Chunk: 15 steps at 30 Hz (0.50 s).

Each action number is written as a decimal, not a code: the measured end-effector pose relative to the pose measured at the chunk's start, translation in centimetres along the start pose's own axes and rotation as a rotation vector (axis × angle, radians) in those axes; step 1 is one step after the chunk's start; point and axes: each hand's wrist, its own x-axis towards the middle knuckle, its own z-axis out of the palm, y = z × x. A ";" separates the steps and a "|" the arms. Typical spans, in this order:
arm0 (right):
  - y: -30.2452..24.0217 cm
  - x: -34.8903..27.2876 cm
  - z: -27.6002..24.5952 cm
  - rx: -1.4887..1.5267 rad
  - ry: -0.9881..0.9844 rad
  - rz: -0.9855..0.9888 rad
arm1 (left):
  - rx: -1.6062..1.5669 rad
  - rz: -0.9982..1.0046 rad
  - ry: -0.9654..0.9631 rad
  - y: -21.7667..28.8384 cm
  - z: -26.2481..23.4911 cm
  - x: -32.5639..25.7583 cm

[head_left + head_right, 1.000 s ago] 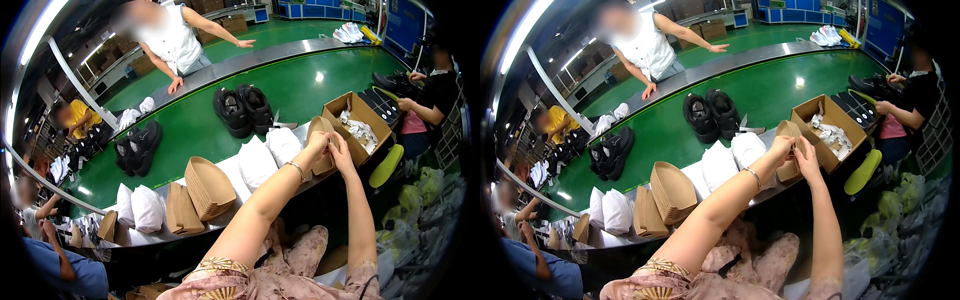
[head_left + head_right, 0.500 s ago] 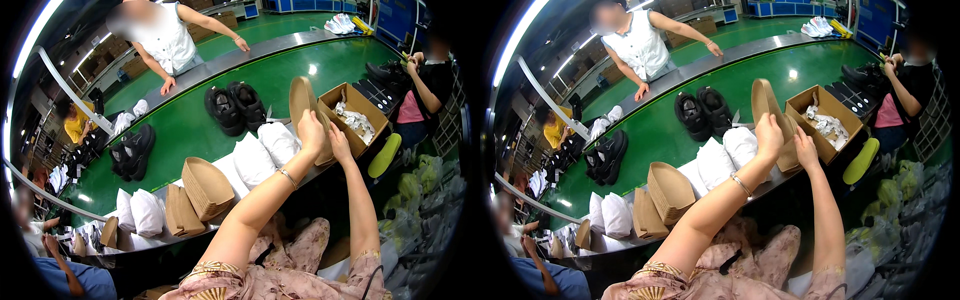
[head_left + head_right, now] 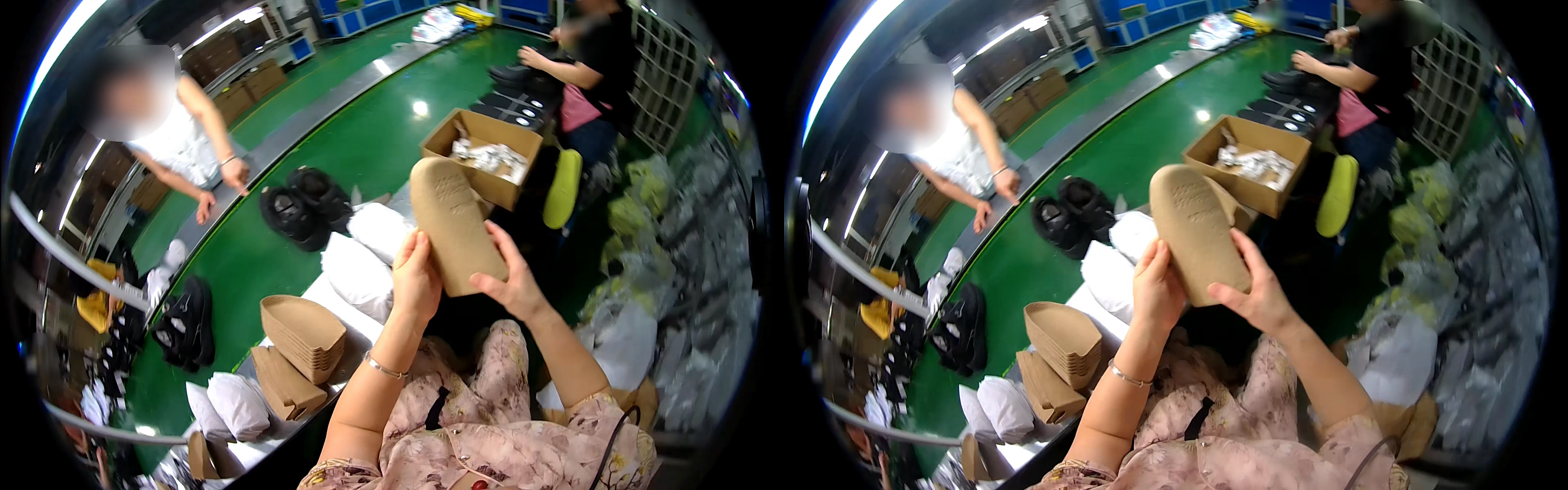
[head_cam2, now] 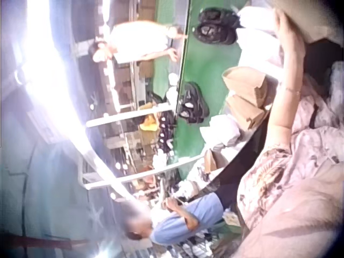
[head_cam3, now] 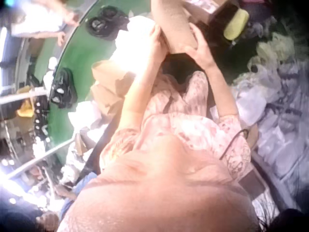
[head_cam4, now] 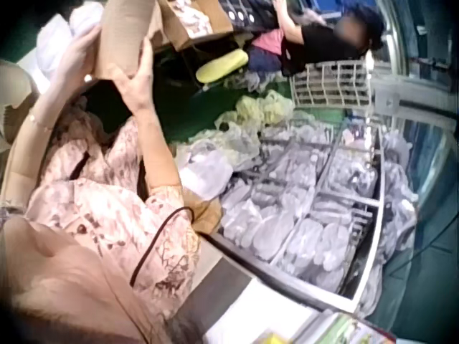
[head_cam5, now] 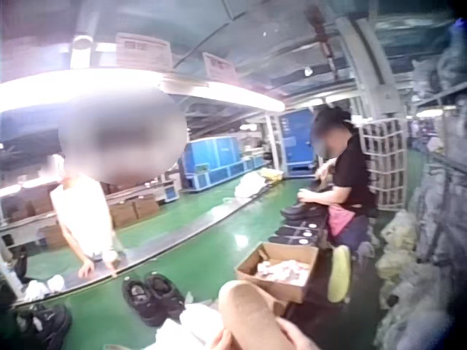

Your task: The person wraps individual shoe inserts in white paper and places them on a metal workbench.

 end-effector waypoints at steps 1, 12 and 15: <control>0.5 -1.8 0.0 0.034 0.072 0.011 | 0.026 -0.024 0.047 -1.0 -0.1 -0.8; 16.2 -23.4 -12.7 -0.454 0.892 0.169 | 0.469 -0.389 0.079 -6.2 -4.3 -12.4; 24.2 -32.2 -20.0 -0.697 1.307 0.482 | 0.481 -0.403 0.157 -6.8 -5.1 -13.6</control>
